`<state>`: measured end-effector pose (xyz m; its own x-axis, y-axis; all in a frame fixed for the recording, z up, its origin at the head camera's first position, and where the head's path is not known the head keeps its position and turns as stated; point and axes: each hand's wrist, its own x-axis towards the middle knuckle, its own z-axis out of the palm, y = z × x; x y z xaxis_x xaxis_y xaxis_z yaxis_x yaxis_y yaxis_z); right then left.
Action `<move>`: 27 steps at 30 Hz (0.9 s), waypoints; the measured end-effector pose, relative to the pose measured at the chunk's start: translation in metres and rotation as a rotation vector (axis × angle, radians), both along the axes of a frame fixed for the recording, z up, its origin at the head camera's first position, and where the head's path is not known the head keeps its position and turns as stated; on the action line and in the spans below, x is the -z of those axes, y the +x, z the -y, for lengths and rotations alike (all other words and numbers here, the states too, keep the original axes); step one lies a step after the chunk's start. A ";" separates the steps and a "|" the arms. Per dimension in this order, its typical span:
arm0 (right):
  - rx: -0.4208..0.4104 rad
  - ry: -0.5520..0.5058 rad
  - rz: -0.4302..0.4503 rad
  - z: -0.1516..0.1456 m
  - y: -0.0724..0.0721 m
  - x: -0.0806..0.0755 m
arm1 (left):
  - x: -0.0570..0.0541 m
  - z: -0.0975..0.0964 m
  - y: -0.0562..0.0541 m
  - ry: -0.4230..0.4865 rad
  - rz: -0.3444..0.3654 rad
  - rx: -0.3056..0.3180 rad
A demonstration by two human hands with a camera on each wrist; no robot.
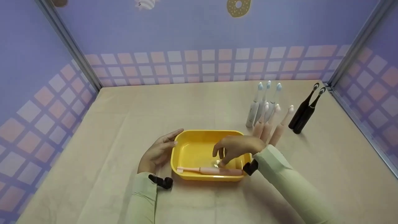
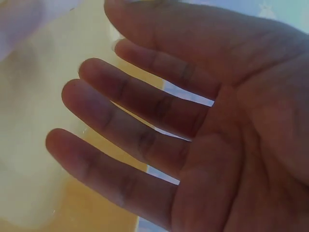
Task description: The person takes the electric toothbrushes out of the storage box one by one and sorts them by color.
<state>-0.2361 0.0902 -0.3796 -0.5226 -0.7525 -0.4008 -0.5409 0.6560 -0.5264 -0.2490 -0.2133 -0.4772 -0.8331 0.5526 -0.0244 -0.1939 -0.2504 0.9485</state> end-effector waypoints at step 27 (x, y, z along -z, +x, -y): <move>0.074 0.217 0.240 0.037 -0.008 0.018 | 0.001 -0.001 -0.002 -0.007 0.039 -0.016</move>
